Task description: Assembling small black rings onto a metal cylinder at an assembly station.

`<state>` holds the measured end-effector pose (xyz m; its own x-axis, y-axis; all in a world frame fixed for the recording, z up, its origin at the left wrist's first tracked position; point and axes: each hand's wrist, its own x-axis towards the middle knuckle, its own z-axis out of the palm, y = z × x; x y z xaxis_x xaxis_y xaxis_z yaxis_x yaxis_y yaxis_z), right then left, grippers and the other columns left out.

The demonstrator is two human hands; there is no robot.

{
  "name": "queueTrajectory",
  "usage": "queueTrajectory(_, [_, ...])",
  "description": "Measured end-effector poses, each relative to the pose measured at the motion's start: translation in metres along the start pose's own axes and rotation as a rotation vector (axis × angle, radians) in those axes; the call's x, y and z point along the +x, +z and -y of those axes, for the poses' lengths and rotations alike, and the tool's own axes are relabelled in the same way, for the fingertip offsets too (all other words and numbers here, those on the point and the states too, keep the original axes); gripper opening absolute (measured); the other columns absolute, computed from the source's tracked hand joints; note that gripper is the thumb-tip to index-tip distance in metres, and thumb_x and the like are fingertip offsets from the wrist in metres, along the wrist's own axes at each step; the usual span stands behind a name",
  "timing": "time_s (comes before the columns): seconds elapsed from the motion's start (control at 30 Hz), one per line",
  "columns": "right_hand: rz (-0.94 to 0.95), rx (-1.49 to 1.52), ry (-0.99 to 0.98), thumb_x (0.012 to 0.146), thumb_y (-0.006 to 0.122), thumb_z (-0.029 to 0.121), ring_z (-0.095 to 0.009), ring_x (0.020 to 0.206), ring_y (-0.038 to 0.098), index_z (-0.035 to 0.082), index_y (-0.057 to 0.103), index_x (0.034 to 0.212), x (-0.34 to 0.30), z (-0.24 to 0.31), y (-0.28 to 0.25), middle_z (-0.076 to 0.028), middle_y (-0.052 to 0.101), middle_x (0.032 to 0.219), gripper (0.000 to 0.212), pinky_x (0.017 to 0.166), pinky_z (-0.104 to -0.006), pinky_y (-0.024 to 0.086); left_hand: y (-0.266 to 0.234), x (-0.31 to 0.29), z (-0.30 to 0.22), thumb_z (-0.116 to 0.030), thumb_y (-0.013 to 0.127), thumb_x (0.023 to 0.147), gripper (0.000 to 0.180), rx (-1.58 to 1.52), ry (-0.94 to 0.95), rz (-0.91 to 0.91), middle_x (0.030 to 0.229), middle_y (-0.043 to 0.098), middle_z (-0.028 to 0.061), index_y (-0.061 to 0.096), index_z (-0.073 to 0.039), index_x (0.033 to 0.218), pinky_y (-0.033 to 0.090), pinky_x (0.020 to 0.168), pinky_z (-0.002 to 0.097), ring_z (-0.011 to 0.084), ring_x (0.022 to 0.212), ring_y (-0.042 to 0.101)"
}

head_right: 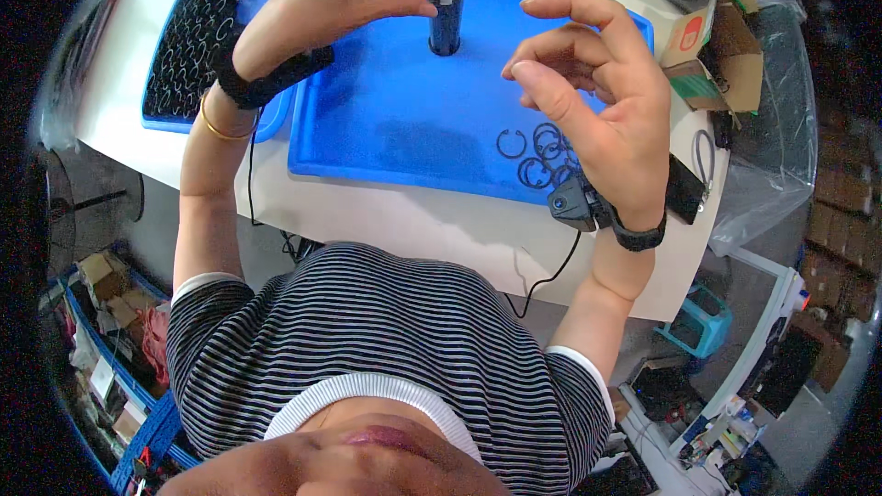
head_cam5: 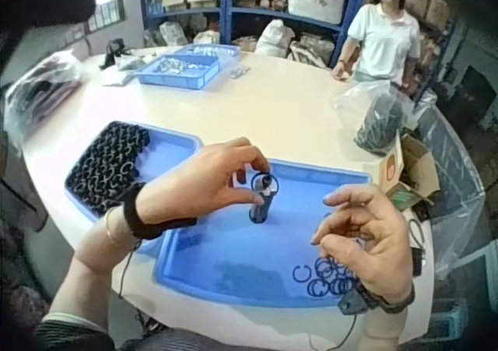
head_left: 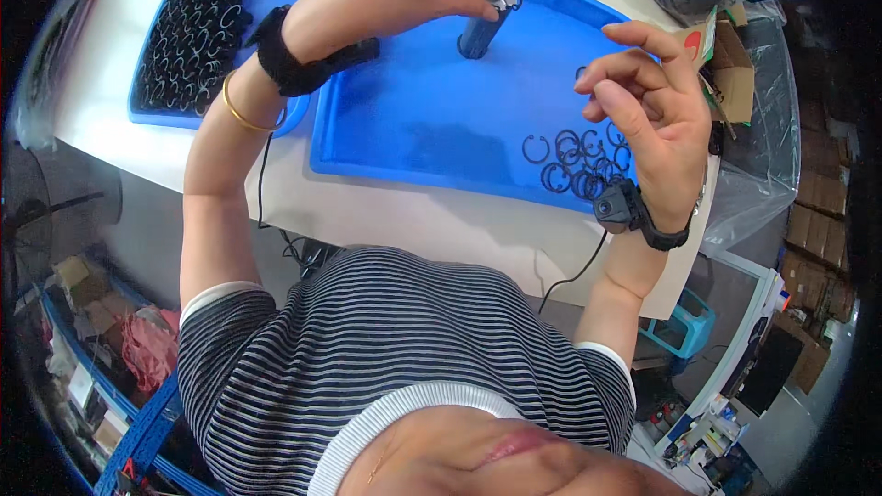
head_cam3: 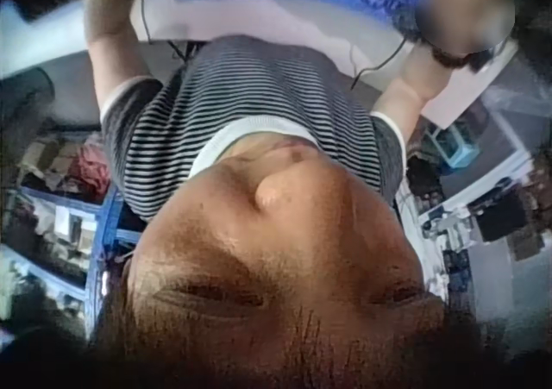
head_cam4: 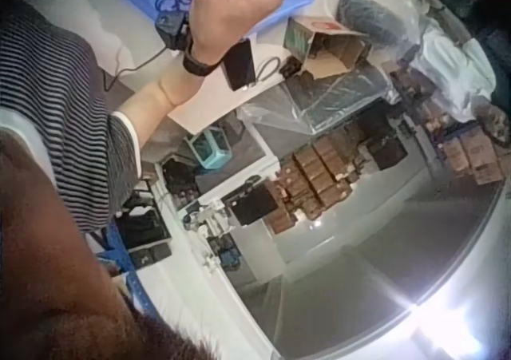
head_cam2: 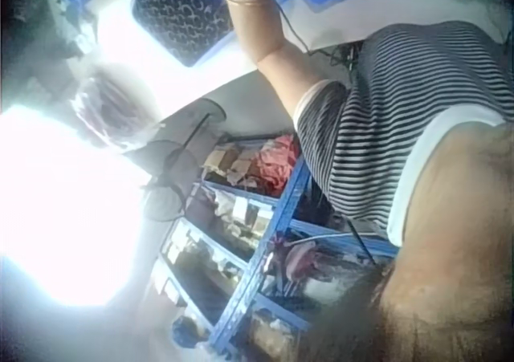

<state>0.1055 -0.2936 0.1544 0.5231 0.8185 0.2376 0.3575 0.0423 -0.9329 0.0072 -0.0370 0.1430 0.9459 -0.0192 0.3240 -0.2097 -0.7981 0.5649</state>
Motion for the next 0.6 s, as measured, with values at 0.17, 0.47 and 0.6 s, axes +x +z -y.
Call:
queueTrajectory(0.17, [0.006,0.011,-0.016,0.092,0.071,0.008,-0.011,0.078,0.067,0.001,0.057,0.126,-0.0026,-0.0006,-0.0019,-0.007,0.071,0.091,0.037,0.072,-0.0236,0.054,0.0057,0.0063,0.0071,-0.011,0.079,0.079,0.036,0.029,0.042,0.0,0.106,0.065,0.0175,0.066,-0.002,0.111,0.051,0.084,0.0397,0.035,0.098,0.064])
queueTrajectory(0.47, [0.01,0.014,-0.014,0.092,0.071,0.009,-0.01,0.078,0.066,0.002,0.06,0.123,-0.0023,0.0002,-0.0015,-0.006,0.071,0.09,0.033,0.072,-0.0233,0.053,0.0067,0.008,0.0094,-0.009,0.079,0.078,0.036,-0.005,0.001,0.055,0.105,0.067,0.0174,0.067,-0.001,0.111,0.053,0.083,0.0397,0.0351,0.096,0.065])
queueTrajectory(0.6, [0.014,0.012,-0.011,0.092,0.071,0.009,-0.01,0.078,0.066,0.002,0.06,0.122,-0.0021,0.0005,-0.0011,-0.006,0.071,0.09,0.032,0.071,-0.0234,0.053,0.0072,0.0096,0.0099,-0.009,0.079,0.078,0.035,0.019,0.011,0.05,0.103,0.069,0.0182,0.068,0.0,0.11,0.053,0.082,0.0399,0.0354,0.095,0.066])
